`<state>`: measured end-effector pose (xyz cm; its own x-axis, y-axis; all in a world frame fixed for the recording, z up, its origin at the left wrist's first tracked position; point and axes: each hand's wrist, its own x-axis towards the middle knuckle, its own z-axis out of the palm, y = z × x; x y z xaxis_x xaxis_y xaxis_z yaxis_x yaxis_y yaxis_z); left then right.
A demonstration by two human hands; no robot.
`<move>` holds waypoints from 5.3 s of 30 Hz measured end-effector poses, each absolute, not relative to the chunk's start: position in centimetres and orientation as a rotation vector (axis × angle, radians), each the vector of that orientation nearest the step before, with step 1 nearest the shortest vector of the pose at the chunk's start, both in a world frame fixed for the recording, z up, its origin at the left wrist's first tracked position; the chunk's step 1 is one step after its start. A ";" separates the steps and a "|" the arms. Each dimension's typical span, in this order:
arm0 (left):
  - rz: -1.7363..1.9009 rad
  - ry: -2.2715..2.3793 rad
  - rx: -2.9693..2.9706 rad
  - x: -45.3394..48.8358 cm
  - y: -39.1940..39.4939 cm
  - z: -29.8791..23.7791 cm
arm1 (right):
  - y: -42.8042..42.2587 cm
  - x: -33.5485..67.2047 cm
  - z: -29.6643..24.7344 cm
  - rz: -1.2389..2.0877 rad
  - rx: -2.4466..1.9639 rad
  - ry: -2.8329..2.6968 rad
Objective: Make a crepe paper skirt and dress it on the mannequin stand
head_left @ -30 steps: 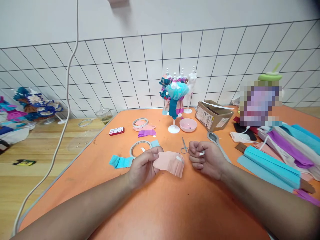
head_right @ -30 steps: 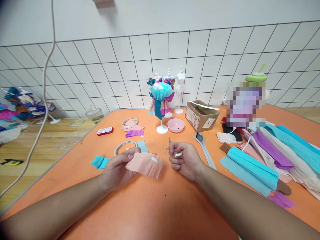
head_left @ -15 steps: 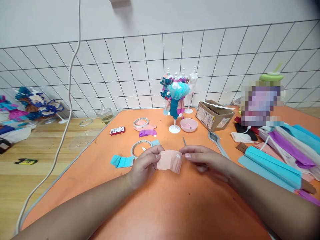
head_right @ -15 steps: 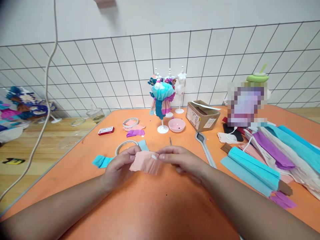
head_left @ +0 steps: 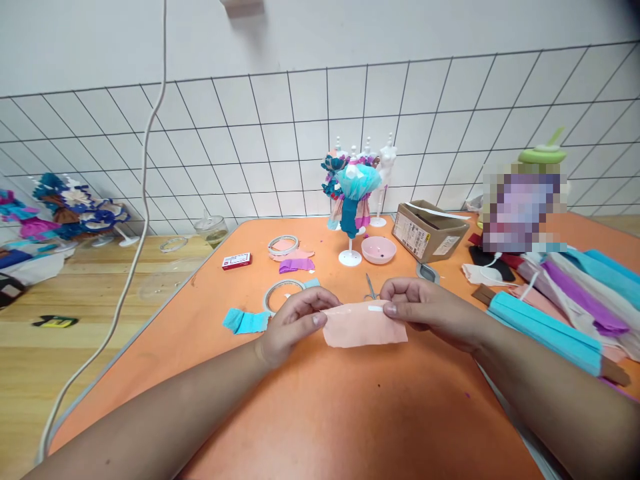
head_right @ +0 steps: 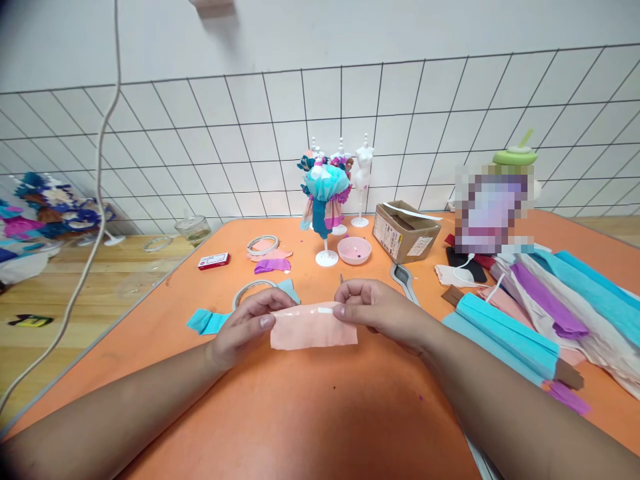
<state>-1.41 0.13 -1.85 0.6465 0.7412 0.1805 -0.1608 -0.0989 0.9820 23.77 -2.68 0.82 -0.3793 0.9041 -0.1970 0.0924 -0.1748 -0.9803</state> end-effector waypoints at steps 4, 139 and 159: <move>0.726 0.416 1.505 -1.6 0.5 -2.0 | -2.7 24.2 1.1 1.589 -1.191 -1.560; 0.715 1.096 2.653 0.3 -3.2 0.1 | -5.6 18.5 -1.2 0.364 -1.273 -1.945; 0.617 1.133 2.439 0.8 -2.7 -0.3 | -5.4 18.5 -1.2 0.430 -1.320 -1.948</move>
